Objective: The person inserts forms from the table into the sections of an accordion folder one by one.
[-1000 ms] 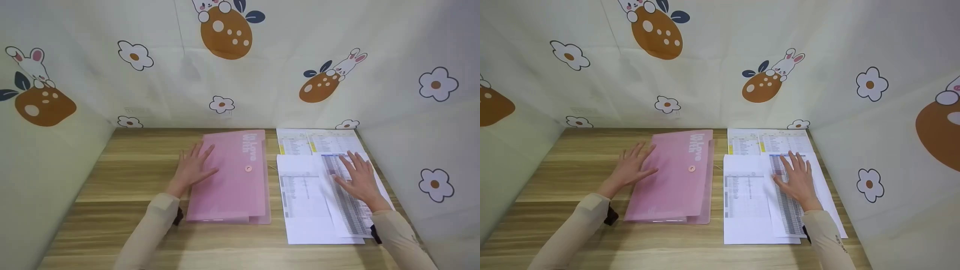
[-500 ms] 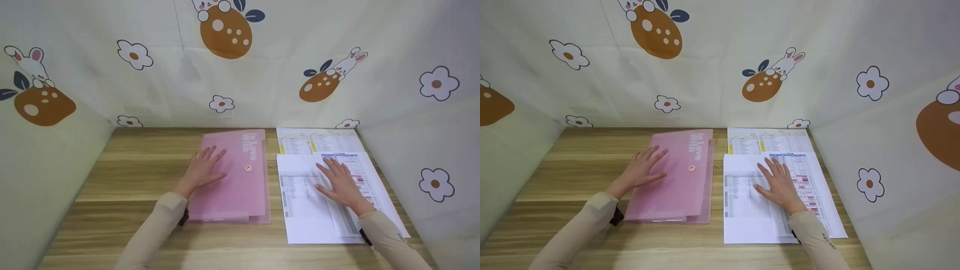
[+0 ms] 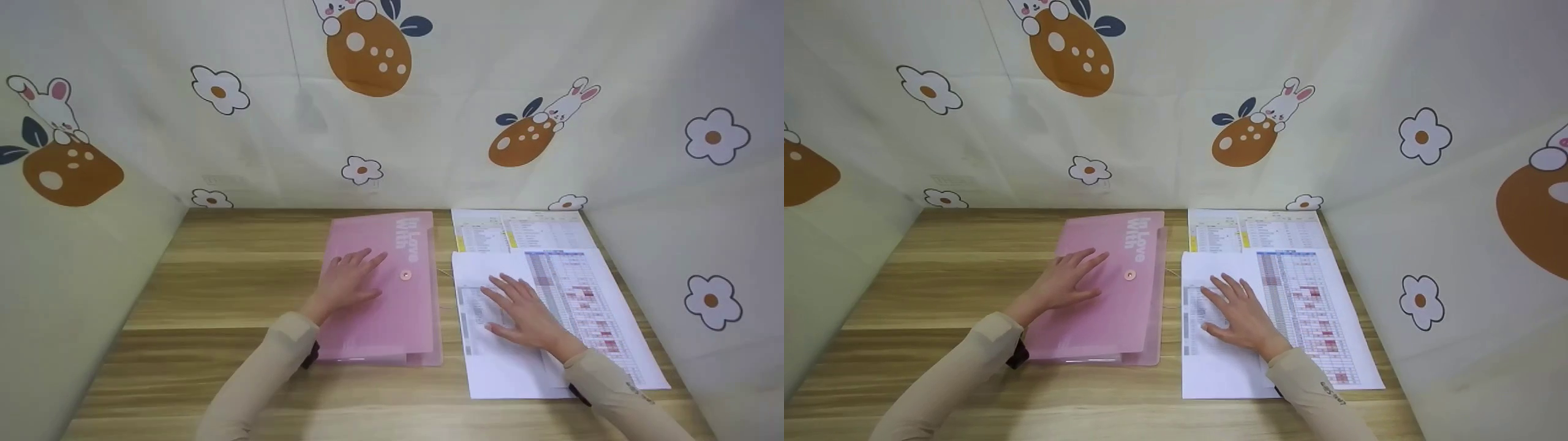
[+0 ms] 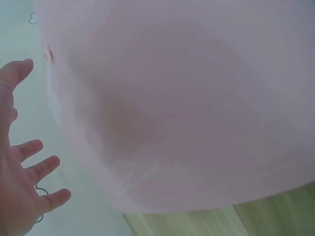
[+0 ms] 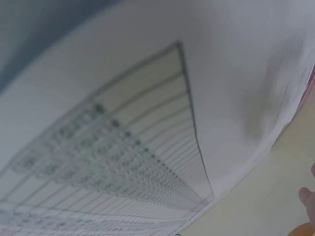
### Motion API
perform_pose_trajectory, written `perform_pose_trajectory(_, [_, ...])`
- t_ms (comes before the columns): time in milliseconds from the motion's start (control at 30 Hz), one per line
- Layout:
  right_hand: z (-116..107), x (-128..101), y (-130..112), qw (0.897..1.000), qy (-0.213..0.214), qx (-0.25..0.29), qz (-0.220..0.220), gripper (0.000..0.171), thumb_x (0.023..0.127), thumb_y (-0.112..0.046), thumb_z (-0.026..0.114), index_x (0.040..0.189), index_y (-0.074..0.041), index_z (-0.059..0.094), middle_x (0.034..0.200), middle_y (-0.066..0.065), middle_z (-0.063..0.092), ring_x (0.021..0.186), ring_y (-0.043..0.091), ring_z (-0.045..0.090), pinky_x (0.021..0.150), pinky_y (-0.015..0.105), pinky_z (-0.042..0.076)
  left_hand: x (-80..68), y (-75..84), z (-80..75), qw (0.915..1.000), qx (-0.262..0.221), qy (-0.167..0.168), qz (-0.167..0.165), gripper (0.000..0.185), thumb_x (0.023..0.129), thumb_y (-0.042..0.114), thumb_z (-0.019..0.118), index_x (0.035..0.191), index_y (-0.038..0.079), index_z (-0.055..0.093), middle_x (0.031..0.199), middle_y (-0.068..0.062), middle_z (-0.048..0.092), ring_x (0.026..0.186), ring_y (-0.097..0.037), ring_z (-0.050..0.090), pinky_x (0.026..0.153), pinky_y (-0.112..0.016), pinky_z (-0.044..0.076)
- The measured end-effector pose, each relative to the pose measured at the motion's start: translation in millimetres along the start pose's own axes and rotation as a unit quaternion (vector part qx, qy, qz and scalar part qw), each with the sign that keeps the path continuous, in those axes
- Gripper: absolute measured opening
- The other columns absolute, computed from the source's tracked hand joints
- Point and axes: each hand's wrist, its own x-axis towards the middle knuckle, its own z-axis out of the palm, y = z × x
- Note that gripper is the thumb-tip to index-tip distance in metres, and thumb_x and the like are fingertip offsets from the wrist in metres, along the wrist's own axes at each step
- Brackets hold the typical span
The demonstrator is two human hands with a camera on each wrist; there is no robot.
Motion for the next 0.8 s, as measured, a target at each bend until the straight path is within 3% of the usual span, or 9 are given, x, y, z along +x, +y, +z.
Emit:
perform_pose_trajectory(533, [20.6, 15.8, -31.8, 0.993, -0.031, 0.017, -0.113, 0.056, 0.078, -0.041, 0.06, 0.124, -0.01, 0.051, 0.128, 0.015, 0.041, 0.12, 0.033, 0.03, 0.09, 0.052, 0.025, 8.3, 11.5, 5.0, 0.9991, -0.021, -0.037, 0.006, 0.065, 0.082, 0.043, 0.056, 0.138, 0.024, 0.03, 0.131, -0.01, 0.038, 0.115, -0.03, 0.038, 0.086, -0.05, 0.03])
perform_pose_trajectory(800, [27.9, 19.9, -45.2, 0.987, -0.05, 0.036, -0.147, 0.054, 0.077, -0.042, 0.061, 0.122, -0.013, 0.053, 0.127, 0.013, 0.044, 0.118, 0.033, 0.033, 0.09, 0.05, 0.027, 14.5, 16.1, 6.0, 0.9987, -0.015, -0.046, 0.013, 0.062, 0.083, 0.041, 0.055, 0.138, 0.022, 0.032, 0.126, -0.01, 0.043, 0.111, -0.03, 0.041, 0.085, -0.05, 0.032])
